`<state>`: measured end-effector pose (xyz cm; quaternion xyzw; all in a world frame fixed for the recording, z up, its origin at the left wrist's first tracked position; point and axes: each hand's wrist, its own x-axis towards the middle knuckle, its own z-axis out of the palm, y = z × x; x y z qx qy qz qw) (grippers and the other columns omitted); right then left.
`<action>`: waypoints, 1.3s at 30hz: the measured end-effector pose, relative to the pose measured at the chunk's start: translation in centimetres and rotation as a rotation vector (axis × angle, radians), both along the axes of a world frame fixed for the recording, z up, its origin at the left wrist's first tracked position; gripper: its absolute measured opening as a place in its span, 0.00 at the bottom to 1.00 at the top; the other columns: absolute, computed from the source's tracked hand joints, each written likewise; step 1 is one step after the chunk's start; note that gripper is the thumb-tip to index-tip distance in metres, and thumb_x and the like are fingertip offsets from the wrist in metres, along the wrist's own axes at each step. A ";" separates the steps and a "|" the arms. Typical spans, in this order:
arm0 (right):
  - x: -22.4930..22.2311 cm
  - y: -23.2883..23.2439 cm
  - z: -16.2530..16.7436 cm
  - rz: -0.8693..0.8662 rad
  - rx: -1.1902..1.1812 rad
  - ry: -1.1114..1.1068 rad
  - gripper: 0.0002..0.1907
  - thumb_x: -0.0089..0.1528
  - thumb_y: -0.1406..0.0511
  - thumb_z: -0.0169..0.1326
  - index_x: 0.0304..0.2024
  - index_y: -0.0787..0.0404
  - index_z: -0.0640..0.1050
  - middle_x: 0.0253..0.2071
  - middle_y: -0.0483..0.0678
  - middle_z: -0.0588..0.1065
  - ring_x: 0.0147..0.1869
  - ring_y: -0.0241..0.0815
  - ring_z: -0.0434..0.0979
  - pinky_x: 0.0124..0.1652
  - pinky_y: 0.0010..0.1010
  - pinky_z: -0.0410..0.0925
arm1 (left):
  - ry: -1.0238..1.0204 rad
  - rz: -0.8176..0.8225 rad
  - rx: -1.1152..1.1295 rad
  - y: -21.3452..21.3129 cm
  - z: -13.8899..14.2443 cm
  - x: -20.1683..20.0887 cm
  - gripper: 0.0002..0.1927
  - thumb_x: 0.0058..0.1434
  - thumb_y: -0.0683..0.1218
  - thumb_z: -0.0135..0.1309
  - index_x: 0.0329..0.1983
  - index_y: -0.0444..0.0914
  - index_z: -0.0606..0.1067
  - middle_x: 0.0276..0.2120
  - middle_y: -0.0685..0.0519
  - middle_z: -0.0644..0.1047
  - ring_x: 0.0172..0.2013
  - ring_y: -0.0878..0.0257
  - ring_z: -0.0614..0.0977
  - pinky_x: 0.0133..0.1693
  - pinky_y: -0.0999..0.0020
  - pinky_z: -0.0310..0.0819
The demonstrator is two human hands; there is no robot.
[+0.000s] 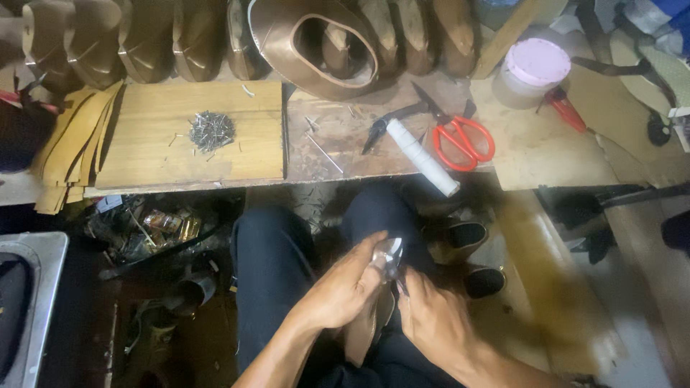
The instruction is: The person holds a brown shoe and repeatedly rubs its edges with a white cloth, then uses a hammer to tap the shoe's edge. The person continues to rub and tap the shoe's edge while turning it over to work on different sides.
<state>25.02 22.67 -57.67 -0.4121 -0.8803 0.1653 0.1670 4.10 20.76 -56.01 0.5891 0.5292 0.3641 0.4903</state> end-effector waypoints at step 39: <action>-1.1 -1.5 4.5 0.002 -0.311 -0.101 0.08 0.59 0.63 0.56 0.38 0.60 0.75 0.26 0.60 0.78 0.30 0.65 0.79 0.29 0.53 0.70 | -0.032 -0.056 0.033 -3.8 3.1 -2.8 0.32 0.69 0.47 0.43 0.73 0.30 0.56 0.47 0.35 0.78 0.49 0.46 0.81 0.54 0.58 0.72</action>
